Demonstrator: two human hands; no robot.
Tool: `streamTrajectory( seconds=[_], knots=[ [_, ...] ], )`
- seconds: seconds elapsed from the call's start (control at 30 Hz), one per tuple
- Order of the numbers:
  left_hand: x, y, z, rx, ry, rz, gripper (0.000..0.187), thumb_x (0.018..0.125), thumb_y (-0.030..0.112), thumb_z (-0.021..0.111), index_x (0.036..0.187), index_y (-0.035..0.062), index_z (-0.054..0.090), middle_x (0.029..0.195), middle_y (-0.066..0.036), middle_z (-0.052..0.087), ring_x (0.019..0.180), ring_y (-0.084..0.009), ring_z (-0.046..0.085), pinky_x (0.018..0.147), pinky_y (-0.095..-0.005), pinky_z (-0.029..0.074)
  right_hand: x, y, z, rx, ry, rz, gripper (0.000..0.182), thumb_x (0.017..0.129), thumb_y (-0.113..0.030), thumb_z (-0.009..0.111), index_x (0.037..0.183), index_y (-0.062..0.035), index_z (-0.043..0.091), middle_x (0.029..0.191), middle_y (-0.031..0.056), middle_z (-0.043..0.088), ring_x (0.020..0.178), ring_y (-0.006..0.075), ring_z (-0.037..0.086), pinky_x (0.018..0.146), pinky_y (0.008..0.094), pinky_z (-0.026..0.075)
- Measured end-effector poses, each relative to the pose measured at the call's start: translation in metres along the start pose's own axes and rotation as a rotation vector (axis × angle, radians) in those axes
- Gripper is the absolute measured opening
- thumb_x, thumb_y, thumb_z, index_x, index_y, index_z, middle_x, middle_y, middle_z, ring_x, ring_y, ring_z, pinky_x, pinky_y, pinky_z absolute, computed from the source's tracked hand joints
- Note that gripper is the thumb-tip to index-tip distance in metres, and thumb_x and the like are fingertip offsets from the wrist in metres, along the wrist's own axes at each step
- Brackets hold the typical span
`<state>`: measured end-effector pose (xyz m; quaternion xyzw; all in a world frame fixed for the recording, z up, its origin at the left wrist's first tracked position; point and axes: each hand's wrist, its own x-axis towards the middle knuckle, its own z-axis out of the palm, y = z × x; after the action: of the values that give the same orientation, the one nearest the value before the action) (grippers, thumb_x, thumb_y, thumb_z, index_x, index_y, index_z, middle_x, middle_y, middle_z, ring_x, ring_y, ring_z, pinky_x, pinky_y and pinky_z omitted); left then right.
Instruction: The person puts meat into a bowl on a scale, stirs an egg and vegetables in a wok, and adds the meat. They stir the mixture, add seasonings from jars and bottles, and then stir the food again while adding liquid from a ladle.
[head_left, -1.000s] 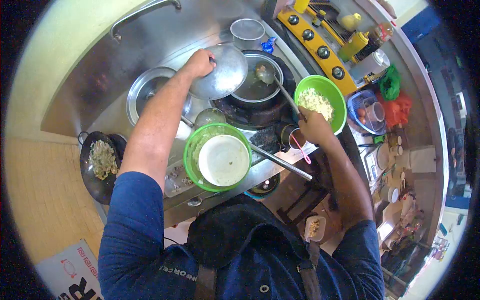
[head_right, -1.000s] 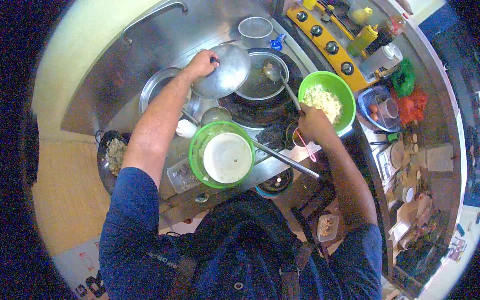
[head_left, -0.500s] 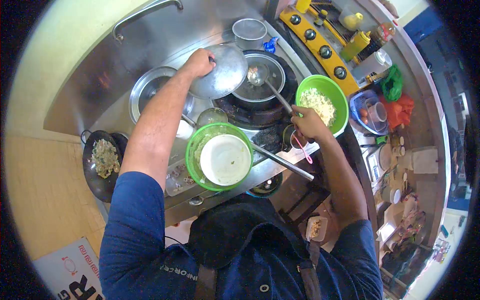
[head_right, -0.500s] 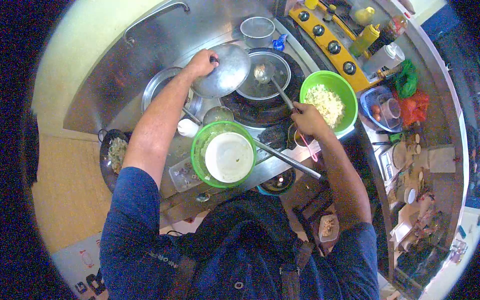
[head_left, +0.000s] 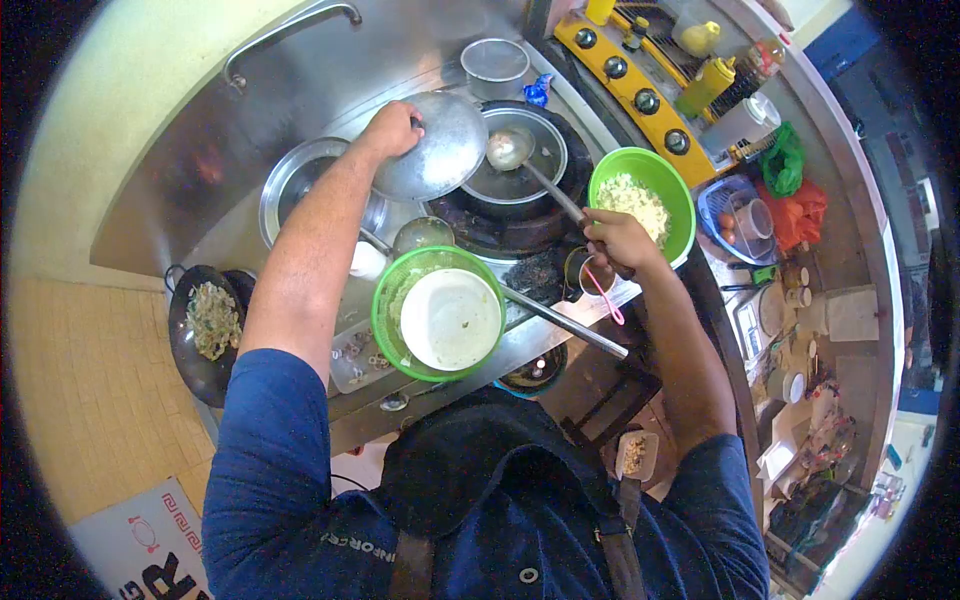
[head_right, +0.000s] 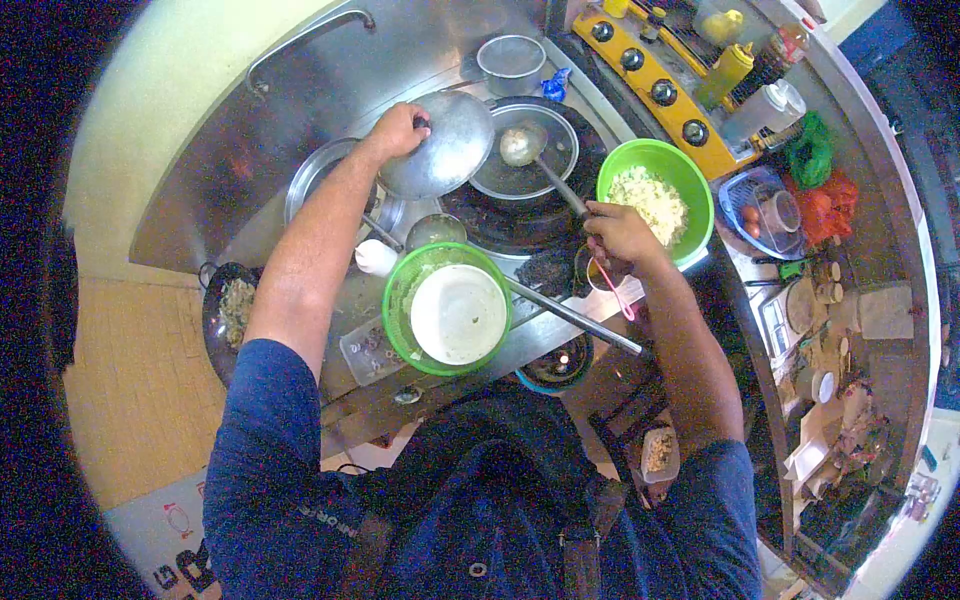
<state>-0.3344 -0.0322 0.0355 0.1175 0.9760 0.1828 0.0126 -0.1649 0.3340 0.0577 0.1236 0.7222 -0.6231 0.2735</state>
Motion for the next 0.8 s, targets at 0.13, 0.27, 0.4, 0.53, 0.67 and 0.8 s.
streamTrajectory(
  seconds=[0.13,0.27,0.4,0.53,0.67,0.8],
  knots=[
    [0.001,-0.004,-0.002,0.021,-0.006,0.025,0.026,0.071,0.017,0.067,0.093,0.0039,0.064,0.091,-0.016,0.063,0.085,-0.0300,0.061,0.079,-0.0367,0.047,-0.006,0.005,-0.005,-0.045,0.034,-0.043,0.046,0.080,-0.004,0.051,0.125,0.0051,0.043,0.058,0.0048,0.050,0.041,0.0109,0.046,0.038,0.0242,0.036],
    [0.001,-0.004,0.000,0.081,0.017,0.024,0.024,0.071,0.017,0.066,0.092,0.0047,0.064,0.090,-0.017,0.064,0.084,-0.0311,0.061,0.078,-0.0380,0.047,-0.013,0.002,-0.004,-0.114,0.071,-0.064,0.045,0.080,-0.004,0.052,0.124,0.0047,0.044,0.057,0.0057,0.050,0.040,0.0110,0.045,0.037,0.0236,0.036],
    [0.005,-0.006,0.005,0.019,-0.027,0.003,0.024,0.071,0.018,0.066,0.091,0.0049,0.064,0.089,-0.017,0.064,0.083,-0.0320,0.061,0.077,-0.0387,0.047,-0.017,-0.002,-0.018,0.044,-0.015,-0.022,0.045,0.081,-0.008,0.052,0.124,0.0007,0.045,0.062,0.0040,0.052,0.042,0.0106,0.046,0.036,0.0240,0.035],
    [0.004,-0.003,0.011,0.040,-0.040,0.017,0.025,0.070,0.019,0.066,0.090,0.0042,0.064,0.088,-0.018,0.064,0.082,-0.0324,0.061,0.077,-0.0384,0.047,-0.032,-0.016,-0.027,0.310,-0.075,0.051,0.043,0.082,-0.009,0.052,0.123,0.0012,0.046,0.063,0.0038,0.051,0.041,0.0097,0.043,0.035,0.0226,0.032],
    [0.008,-0.001,0.021,0.093,-0.075,0.017,0.024,0.070,0.018,0.066,0.089,0.0035,0.065,0.087,-0.018,0.064,0.082,-0.0320,0.061,0.077,-0.0377,0.048,-0.052,-0.036,-0.039,0.248,-0.086,0.080,0.046,0.085,-0.011,0.048,0.128,-0.0002,0.039,0.065,0.0031,0.049,0.041,0.0070,0.041,0.034,0.0188,0.031],
    [0.012,0.012,0.041,0.031,-0.036,-0.031,0.024,0.069,0.019,0.066,0.088,0.0040,0.066,0.088,-0.019,0.064,0.084,-0.0319,0.061,0.079,-0.0386,0.047,-0.072,-0.051,-0.053,0.141,-0.116,0.011,0.048,0.088,-0.014,0.044,0.132,-0.0001,0.033,0.065,0.0028,0.048,0.040,0.0060,0.040,0.033,0.0178,0.032]
  ],
)
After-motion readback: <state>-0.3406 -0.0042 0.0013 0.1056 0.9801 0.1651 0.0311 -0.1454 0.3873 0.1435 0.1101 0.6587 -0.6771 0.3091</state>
